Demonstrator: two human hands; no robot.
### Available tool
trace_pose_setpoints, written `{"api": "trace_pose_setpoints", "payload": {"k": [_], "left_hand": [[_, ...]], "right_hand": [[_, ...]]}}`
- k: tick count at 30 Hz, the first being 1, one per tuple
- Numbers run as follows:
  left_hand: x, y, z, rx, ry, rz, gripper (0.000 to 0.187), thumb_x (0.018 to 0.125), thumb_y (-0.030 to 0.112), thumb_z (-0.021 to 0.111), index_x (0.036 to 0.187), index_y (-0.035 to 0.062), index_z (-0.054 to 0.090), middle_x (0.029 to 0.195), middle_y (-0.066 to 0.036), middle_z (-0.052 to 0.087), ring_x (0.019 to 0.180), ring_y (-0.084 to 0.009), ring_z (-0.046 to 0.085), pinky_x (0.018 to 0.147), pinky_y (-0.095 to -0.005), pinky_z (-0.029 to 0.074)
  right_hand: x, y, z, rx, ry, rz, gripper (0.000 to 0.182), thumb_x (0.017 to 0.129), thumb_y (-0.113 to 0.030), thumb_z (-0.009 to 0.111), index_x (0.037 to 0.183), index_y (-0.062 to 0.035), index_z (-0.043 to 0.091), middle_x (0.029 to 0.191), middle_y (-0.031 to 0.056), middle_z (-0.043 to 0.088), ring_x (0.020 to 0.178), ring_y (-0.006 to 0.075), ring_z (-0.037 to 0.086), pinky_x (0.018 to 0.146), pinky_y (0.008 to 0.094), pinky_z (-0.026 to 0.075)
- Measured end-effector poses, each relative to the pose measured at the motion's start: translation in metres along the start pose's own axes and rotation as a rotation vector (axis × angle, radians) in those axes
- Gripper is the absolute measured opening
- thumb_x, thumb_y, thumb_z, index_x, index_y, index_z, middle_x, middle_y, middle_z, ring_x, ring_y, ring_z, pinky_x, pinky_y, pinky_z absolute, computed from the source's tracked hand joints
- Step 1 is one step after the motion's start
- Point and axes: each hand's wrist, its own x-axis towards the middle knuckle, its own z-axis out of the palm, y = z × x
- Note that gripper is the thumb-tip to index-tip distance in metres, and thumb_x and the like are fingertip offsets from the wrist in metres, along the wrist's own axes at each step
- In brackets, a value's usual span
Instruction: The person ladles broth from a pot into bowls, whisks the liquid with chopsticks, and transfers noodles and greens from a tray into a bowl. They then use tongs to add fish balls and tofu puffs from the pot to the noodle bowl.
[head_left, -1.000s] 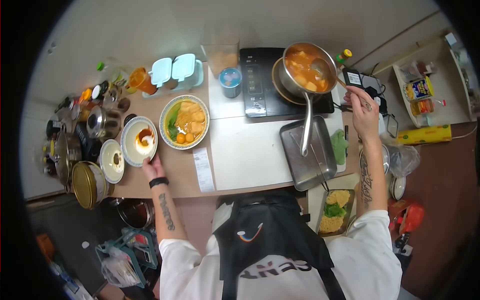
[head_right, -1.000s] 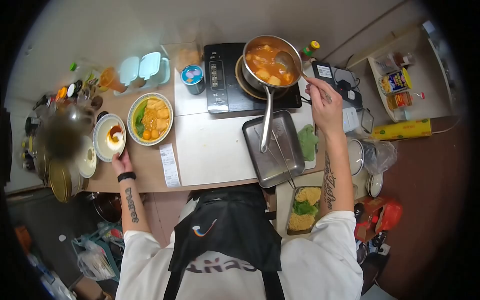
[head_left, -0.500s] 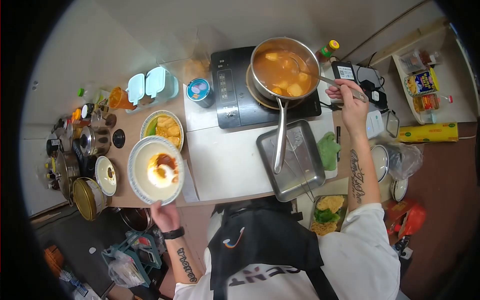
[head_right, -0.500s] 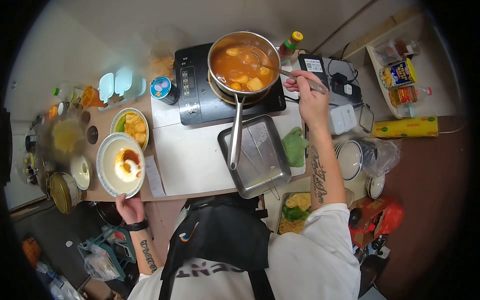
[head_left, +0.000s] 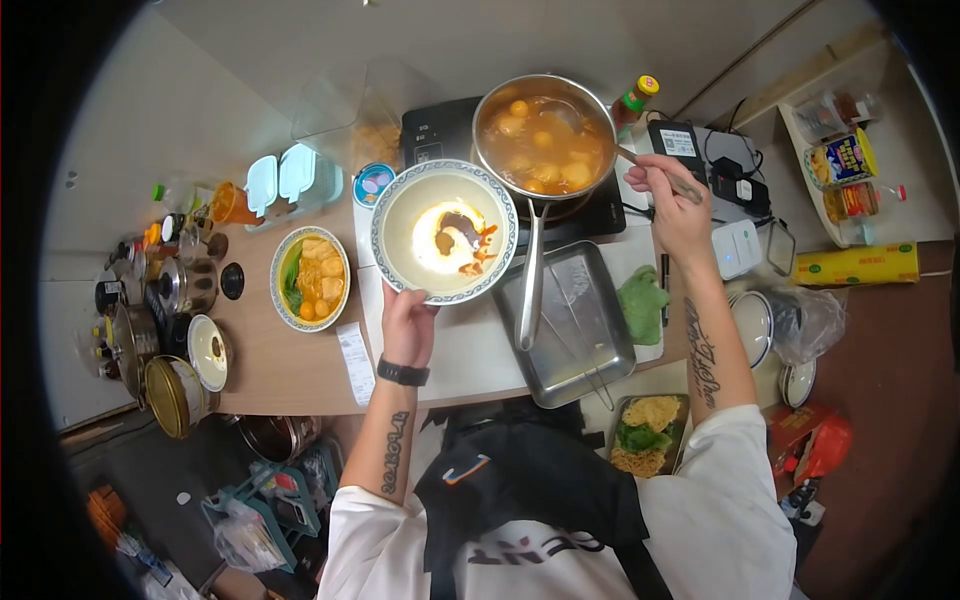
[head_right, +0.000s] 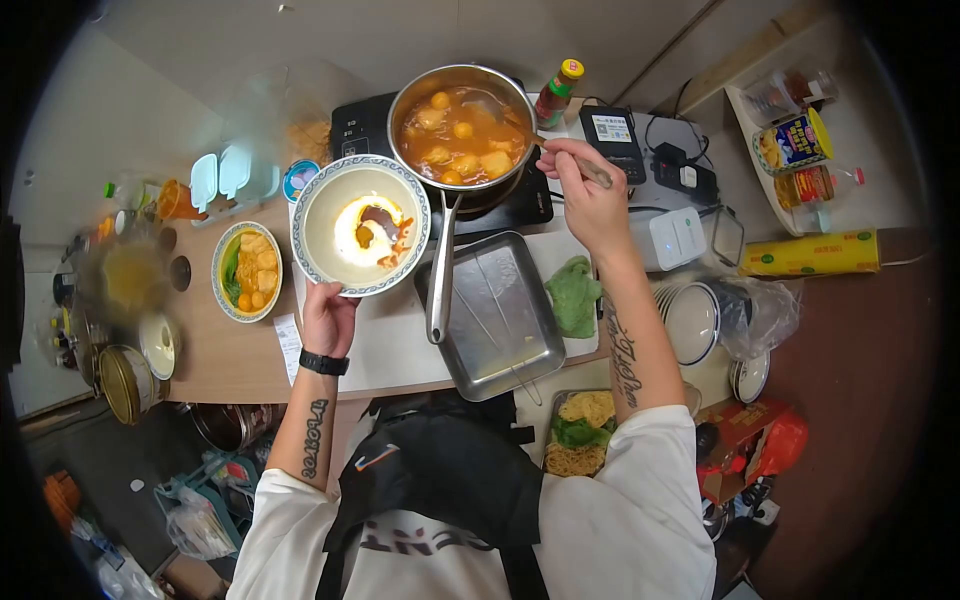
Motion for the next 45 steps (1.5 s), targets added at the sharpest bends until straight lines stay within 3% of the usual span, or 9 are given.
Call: {"api": "trace_pose_setpoints", "payload": {"k": [7,13,17,22,33,35,41,43,45], "left_hand": [[0.006,-0.003,0.000,0.007,0.005,0.010,0.066,0.085,0.003,0.049,0.147,0.0151,0.033,0.137,-0.007,0.051,0.119,-0.0224,0.054,0.098,-0.0420,0.045],[0.007,-0.001,0.001,0.024,0.008,0.025,0.062,0.086,0.006,0.051,0.146,0.0138,0.034,0.136,-0.007,0.053,0.117,-0.0206,0.056,0.097,-0.0397,0.046],[0.006,-0.001,0.002,0.026,-0.003,0.037,0.059,0.087,0.008,0.052,0.144,0.0127,0.037,0.135,-0.006,0.056,0.116,-0.0194,0.058,0.096,-0.0374,0.048],[0.006,0.001,0.001,0.038,-0.007,0.032,0.060,0.086,0.007,0.052,0.144,0.0122,0.037,0.135,-0.007,0.055,0.116,-0.0197,0.059,0.097,-0.0374,0.048],[0.006,0.001,-0.002,0.039,0.005,0.009,0.063,0.085,0.005,0.050,0.146,0.0122,0.036,0.136,-0.006,0.054,0.117,-0.0188,0.057,0.097,-0.0365,0.047],[0.006,0.003,0.001,0.005,-0.006,-0.010,0.070,0.085,0.003,0.050,0.151,0.0148,0.030,0.128,-0.002,0.055,0.103,-0.0130,0.054,0.086,-0.0304,0.044],[0.006,0.006,0.001,0.007,0.013,-0.017,0.069,0.085,0.004,0.050,0.150,0.0146,0.030,0.130,-0.003,0.053,0.104,-0.0125,0.054,0.086,-0.0299,0.044],[0.007,0.004,-0.004,0.046,-0.015,-0.023,0.063,0.086,0.007,0.049,0.147,0.0139,0.034,0.136,-0.003,0.053,0.117,-0.0162,0.055,0.096,-0.0352,0.045],[0.006,0.005,-0.002,0.045,-0.015,-0.018,0.063,0.086,0.007,0.050,0.147,0.0140,0.034,0.136,-0.003,0.053,0.117,-0.0162,0.055,0.096,-0.0348,0.045]], "right_hand": [[0.007,0.009,-0.007,0.239,0.096,0.139,0.023,0.101,-0.010,0.050,0.106,0.0081,0.063,0.091,0.0163,0.071,0.084,0.0212,0.072,0.076,0.0302,0.058],[0.002,0.003,-0.008,0.008,0.002,-0.047,0.023,0.101,-0.009,0.050,0.107,0.0080,0.065,0.092,0.0154,0.071,0.087,0.0202,0.071,0.078,0.0295,0.057],[0.004,0.008,0.001,-0.006,-0.012,-0.060,0.023,0.101,-0.009,0.050,0.108,0.0079,0.064,0.092,0.0150,0.071,0.085,0.0197,0.071,0.077,0.0289,0.057],[0.012,0.008,0.002,0.210,0.101,0.157,0.023,0.101,-0.010,0.048,0.106,0.0082,0.062,0.091,0.0174,0.069,0.082,0.0226,0.072,0.074,0.0300,0.059],[0.006,-0.033,-0.008,0.275,0.120,0.205,0.025,0.102,-0.012,0.045,0.108,0.0090,0.056,0.092,0.0216,0.067,0.081,0.0281,0.071,0.074,0.0339,0.059],[0.004,-0.042,-0.009,0.271,0.109,0.184,0.024,0.102,-0.012,0.045,0.107,0.0075,0.056,0.090,0.0215,0.068,0.080,0.0284,0.071,0.074,0.0346,0.059],[-0.008,-0.065,-0.004,0.316,0.032,0.146,0.023,0.102,-0.012,0.044,0.107,0.0066,0.056,0.090,0.0210,0.068,0.079,0.0293,0.072,0.076,0.0363,0.059],[-0.012,-0.067,0.002,0.322,0.006,0.150,0.022,0.102,-0.012,0.044,0.107,0.0064,0.056,0.089,0.0208,0.068,0.078,0.0293,0.072,0.076,0.0373,0.059],[-0.015,-0.067,0.008,0.308,-0.056,0.175,0.022,0.102,-0.012,0.043,0.106,0.0061,0.056,0.090,0.0209,0.068,0.080,0.0295,0.072,0.077,0.0376,0.059]]}}
